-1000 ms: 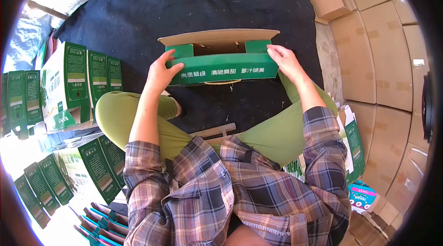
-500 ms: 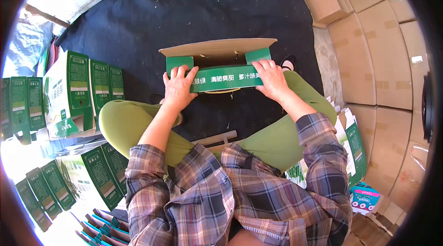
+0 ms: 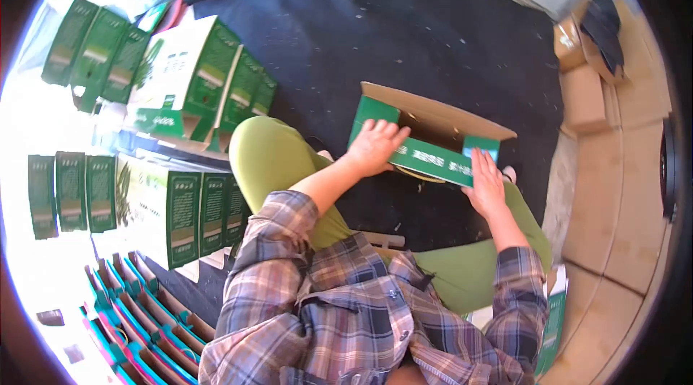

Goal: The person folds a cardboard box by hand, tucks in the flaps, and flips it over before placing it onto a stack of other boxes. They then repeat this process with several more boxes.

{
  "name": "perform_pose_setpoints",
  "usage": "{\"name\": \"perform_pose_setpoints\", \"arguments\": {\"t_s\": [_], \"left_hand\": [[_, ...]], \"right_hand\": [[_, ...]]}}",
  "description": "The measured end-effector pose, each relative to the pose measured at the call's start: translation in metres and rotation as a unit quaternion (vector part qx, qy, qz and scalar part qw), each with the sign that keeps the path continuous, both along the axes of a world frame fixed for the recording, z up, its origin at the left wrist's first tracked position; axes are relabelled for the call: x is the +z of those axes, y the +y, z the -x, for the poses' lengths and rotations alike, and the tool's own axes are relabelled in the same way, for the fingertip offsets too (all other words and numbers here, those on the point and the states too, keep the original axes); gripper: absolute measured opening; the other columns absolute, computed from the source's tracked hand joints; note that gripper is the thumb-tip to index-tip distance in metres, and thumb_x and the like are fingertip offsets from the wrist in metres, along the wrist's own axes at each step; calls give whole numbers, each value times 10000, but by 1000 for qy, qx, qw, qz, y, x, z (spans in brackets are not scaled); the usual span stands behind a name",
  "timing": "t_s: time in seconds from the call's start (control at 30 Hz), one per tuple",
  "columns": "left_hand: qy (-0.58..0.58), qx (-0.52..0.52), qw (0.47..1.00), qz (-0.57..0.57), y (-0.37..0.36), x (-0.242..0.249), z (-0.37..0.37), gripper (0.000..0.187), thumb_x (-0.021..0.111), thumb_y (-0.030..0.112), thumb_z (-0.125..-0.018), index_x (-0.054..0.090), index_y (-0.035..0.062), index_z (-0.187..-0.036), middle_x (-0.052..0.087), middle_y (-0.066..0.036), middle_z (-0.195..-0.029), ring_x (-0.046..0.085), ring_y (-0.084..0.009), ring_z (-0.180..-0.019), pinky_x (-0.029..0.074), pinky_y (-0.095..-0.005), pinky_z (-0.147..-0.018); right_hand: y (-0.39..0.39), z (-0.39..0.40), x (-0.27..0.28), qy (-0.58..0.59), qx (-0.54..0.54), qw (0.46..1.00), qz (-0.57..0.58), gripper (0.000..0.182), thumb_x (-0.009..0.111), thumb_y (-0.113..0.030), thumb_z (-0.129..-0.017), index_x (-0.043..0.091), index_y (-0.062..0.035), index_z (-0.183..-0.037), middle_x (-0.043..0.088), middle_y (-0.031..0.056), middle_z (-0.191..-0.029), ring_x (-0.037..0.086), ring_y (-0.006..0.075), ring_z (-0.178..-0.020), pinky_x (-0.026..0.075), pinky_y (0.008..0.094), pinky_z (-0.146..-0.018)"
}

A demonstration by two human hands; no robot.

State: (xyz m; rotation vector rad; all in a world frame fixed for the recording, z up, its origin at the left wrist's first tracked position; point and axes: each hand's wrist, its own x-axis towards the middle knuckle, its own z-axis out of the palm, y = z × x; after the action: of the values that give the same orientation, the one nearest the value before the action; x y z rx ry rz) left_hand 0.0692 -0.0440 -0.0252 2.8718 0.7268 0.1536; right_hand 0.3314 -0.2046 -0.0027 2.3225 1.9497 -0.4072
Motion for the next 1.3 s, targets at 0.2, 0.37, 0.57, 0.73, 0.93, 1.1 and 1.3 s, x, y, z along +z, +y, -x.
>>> {"name": "perform_pose_setpoints", "arguments": {"t_s": [0.2, 0.37, 0.57, 0.73, 0.93, 1.1, 1.3], "left_hand": [[-41, -7, 997, 62, -6, 6, -4, 723, 772, 403, -642, 515, 63, -1225, 522, -90, -1043, 498, -265, -1048, 375, -412, -861], [-77, 94, 980, 157, 0, 5, -2, 736, 753, 428, -665, 524, 14, -1229, 532, -129, -1104, 488, -308, -1073, 391, -419, -906], [-298, 274, 856, 321, 34, 38, 19, 721, 769, 390, -690, 534, -54, -1207, 538, -228, -1103, 523, -314, -1079, 424, -396, -929], [-623, 322, 569, 429, 61, 110, 80, 426, 667, 268, -833, 565, -2, -1146, 615, -110, -1025, 599, -210, -932, 462, -329, -867], [-786, 308, 441, 306, 101, 186, 209, 373, 616, 275, -889, 557, 3, -1138, 633, -126, -1061, 644, -258, -923, 534, -403, -828], [-797, 380, 383, 274, 163, 178, 335, 367, 613, 321, -874, 575, 61, -1131, 660, -91, -1042, 660, -264, -906, 549, -431, -790], [-711, 590, 258, 283, 181, 156, 384, 450, 505, 548, -844, 614, 165, -1054, 649, -12, -883, 586, -211, -840, 424, -451, -753]], "right_hand": [[2, -14, 11, 12, -29, 998, -59, 904, 788, -133, -663, 309, -21, -1422, 321, 165, -1477, 258, 336, -1382, 283, 418, -1106], [0, -56, 28, 93, -83, 975, -183, 669, 689, -111, -774, 409, -35, -1376, 364, 164, -1453, 311, 331, -1348, 268, 390, -1111], [-15, -97, 69, 236, -200, 914, -261, 441, 591, -109, -883, 511, -33, -1310, 461, 115, -1394, 446, 226, -1262, 389, 347, -1010], [-38, -108, 96, 228, -243, 901, -279, 392, 565, -90, -900, 534, -1, -1280, 534, 136, -1321, 473, 227, -1244, 360, 343, -1034], [-93, -164, 81, 196, -289, 889, -297, 384, 537, -115, -909, 537, 24, -1266, 573, 144, -1268, 513, 227, -1192, 363, 349, -1029], [-167, -220, 36, 178, -334, 868, -321, 361, 537, -97, -906, 550, 32, -1243, 580, 154, -1248, 526, 231, -1171, 379, 340, -1015], [-299, -212, -82, 193, -451, 862, -130, 500, 644, -172, -841, 489, -30, -1294, 564, 173, -1244, 564, 307, -1116, 442, 400, -954]]}}
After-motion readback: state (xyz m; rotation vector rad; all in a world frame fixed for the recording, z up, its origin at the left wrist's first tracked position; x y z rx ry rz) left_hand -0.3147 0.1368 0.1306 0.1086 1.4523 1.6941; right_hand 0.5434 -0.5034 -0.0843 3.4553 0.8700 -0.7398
